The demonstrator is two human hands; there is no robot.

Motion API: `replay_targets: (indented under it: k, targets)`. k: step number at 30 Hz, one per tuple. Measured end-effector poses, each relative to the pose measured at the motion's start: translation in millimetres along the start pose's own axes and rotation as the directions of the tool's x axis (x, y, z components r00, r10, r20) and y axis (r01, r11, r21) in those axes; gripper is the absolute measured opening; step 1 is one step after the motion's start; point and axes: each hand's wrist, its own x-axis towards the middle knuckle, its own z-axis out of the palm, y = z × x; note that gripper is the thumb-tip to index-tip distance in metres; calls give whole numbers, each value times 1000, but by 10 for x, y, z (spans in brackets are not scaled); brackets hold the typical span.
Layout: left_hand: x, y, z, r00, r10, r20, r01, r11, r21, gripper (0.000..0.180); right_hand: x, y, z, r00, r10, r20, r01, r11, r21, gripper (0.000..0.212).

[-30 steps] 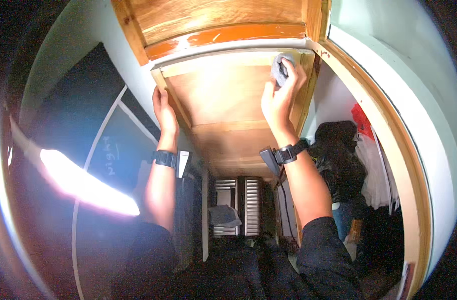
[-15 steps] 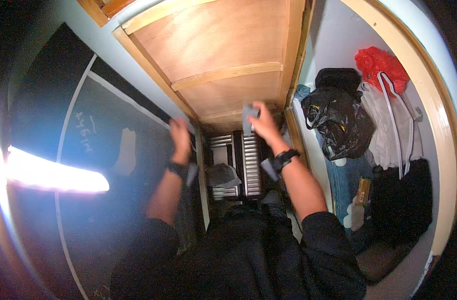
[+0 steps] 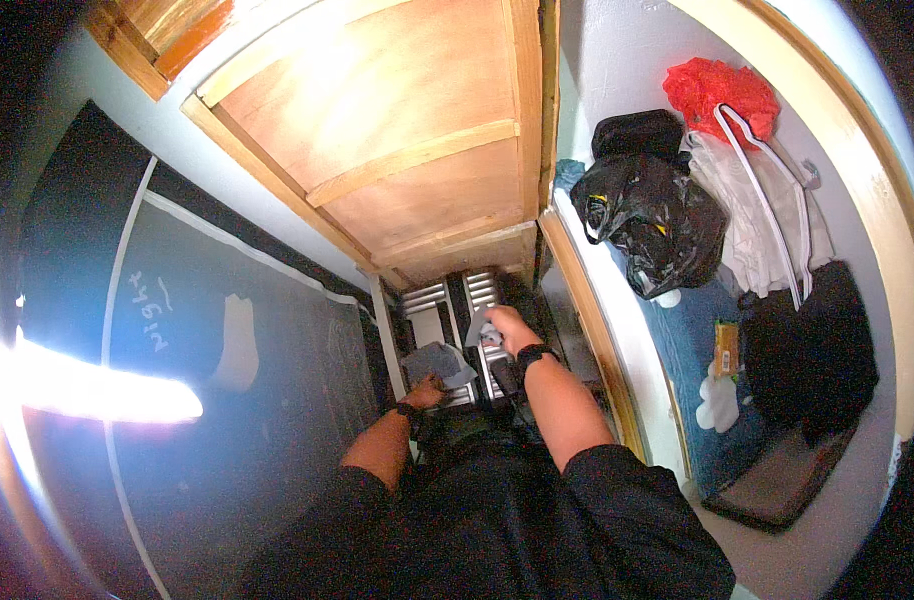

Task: The person wipes wooden panels and white framing inside a narrow space using a cloth. They unfold the cloth and move it across the surfaces.

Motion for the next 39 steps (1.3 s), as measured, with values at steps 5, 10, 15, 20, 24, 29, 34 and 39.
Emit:
replay_targets:
  k: [5, 10, 15, 20, 24, 29, 34, 39]
  targets:
    - [-204, 229, -434, 999, -10, -36, 13, 998, 59, 53, 212, 66, 209, 990, 92, -109, -104, 988, -113, 34]
    - [-673, 599, -962, 829, -93, -551, -219, 854, -473, 37, 401, 218, 171, 976, -218, -26, 182, 868, -461, 47]
    - [-1267, 683, -1598, 655, -13, -756, -614, 575, -541, 33, 107, 145, 789, 927, -94, 363, 182, 959, -217, 68]
    - [-1700, 1386, -2241, 525, 109, -844, -837, 250, -487, 39, -243, -174, 1307, 749, -120, 652, 461, 800, -383, 61]
    - [-1777, 1721, -2611, 489, 102, -866, -867, 167, -470, 52, -462, -490, 1543, 687, -380, 620, 560, 820, -117, 15]
    - [-1493, 1686, -2553, 785, -85, -614, -620, -98, -779, 46, -1081, -1078, 1347, 566, -530, 631, 277, 843, 460, 21]
    - [-1485, 2214, -2351, 846, 308, -435, -247, -496, -832, 81, -1137, -1469, 925, 506, -684, 525, 716, 672, 186, 21]
    - [-1352, 2446, -2553, 819, 268, -508, -509, -71, -858, 39, -1025, -1688, 360, 556, -646, 523, 733, 678, 58, 23]
